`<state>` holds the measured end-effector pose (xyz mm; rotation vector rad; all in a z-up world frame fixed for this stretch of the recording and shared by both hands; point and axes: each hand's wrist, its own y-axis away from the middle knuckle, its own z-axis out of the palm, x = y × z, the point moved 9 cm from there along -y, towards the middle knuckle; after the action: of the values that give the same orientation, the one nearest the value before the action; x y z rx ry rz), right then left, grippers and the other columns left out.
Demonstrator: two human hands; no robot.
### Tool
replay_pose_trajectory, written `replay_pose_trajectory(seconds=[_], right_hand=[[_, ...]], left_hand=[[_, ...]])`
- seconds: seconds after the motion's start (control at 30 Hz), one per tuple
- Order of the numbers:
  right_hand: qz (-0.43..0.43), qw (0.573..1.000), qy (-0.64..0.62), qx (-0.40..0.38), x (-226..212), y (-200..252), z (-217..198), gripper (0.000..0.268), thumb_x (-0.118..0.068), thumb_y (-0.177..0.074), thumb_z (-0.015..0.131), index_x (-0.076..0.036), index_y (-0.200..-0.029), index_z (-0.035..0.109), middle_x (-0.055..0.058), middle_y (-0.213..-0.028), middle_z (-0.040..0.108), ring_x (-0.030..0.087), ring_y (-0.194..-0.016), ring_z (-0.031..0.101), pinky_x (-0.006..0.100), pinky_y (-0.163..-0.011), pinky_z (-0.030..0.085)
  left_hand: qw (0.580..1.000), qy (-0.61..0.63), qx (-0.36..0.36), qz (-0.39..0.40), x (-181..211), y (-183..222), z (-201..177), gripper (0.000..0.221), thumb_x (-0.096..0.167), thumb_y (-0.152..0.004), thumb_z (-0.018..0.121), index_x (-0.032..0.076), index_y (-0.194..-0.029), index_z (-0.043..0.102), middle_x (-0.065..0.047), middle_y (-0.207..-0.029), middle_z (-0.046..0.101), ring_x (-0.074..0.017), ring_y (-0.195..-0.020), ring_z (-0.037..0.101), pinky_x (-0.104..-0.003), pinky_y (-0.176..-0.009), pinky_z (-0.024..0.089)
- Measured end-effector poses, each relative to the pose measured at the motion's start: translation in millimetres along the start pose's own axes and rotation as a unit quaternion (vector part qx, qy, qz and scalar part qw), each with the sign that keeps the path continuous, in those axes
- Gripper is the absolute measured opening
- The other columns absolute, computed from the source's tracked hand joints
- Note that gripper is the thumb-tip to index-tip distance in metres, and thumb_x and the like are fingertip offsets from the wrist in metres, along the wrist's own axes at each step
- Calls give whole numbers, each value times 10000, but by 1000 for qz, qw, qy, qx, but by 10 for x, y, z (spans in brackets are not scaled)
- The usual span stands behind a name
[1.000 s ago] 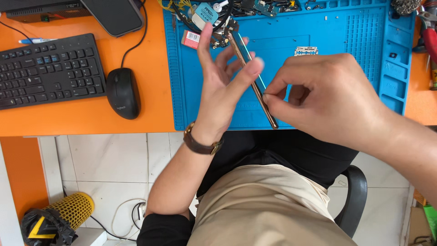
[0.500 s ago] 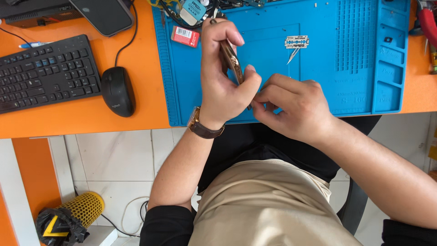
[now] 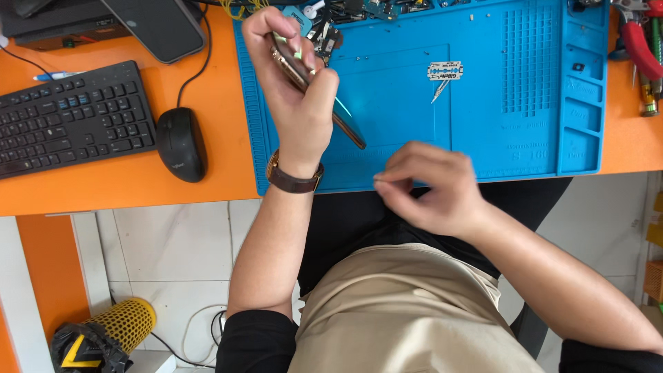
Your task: The person uses a red screwdriver to work on the bottom edge of a smartphone. They then use a small metal tool to pry open the device's casing and separate the screen. Finally, the person wipes the screen with a blue cloth.
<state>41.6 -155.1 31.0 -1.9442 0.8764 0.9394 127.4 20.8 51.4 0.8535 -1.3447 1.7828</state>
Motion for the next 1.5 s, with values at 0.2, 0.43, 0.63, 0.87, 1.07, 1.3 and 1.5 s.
replay_pose_trajectory(seconds=[0.2,0.43,0.63,0.87,1.07,1.3,1.5], right_hand=[[96,951,-285,71,201,100,-320,69,-95,-1023,710,-32,-1049,710,172,-989,711,164,-523,657,211,-519,595],[67,936,-333,91,91,106,-421,118,-201,-1022,743,-87,-1040,718,141,-952,711,120,-484,630,194,-517,573],[40,927,-360,92,-23,56,-420,87,-30,-1001,593,-78,-948,643,169,-971,659,131,-534,573,229,-502,591],[16,873,-477,103,-40,133,-489,220,-147,-1012,661,-46,-826,600,130,-908,639,197,-569,541,293,-556,515],[9,867,-485,115,-140,164,-596,108,-37,-989,661,-78,-897,621,109,-945,675,172,-595,574,280,-574,551],[11,843,-525,120,-118,228,-569,286,-3,-959,740,-107,-1076,501,157,-907,653,176,-581,580,261,-499,544],[21,828,-548,113,-87,267,-542,360,-3,-1006,657,-162,-1170,379,167,-908,569,149,-542,399,247,-465,431]], left_hand=[[999,29,-11,-30,88,157,-1,462,-108,-904,511,226,-1217,450,13,-1067,398,-130,-878,411,-284,-770,411],[999,-25,0,-31,198,352,-13,395,-23,-873,549,185,-1181,417,-13,-1081,395,-134,-869,429,-283,-770,436],[998,-59,-18,-9,254,472,39,356,80,-927,632,169,-1187,407,-42,-1104,396,-150,-872,452,-303,-790,452],[996,-81,-26,16,292,526,90,343,166,-952,659,182,-1190,413,-39,-1132,402,-133,-851,462,-287,-766,478],[994,-109,-22,9,290,561,104,383,185,-956,672,193,-1199,375,-48,-1119,375,-141,-829,449,-309,-764,459],[990,-133,-28,33,301,616,108,387,201,-970,682,188,-1207,376,-65,-1138,391,-155,-839,467,-325,-773,469],[991,-130,-24,32,300,612,110,383,221,-983,684,177,-1197,370,-69,-1118,390,-166,-837,466,-326,-768,457]])
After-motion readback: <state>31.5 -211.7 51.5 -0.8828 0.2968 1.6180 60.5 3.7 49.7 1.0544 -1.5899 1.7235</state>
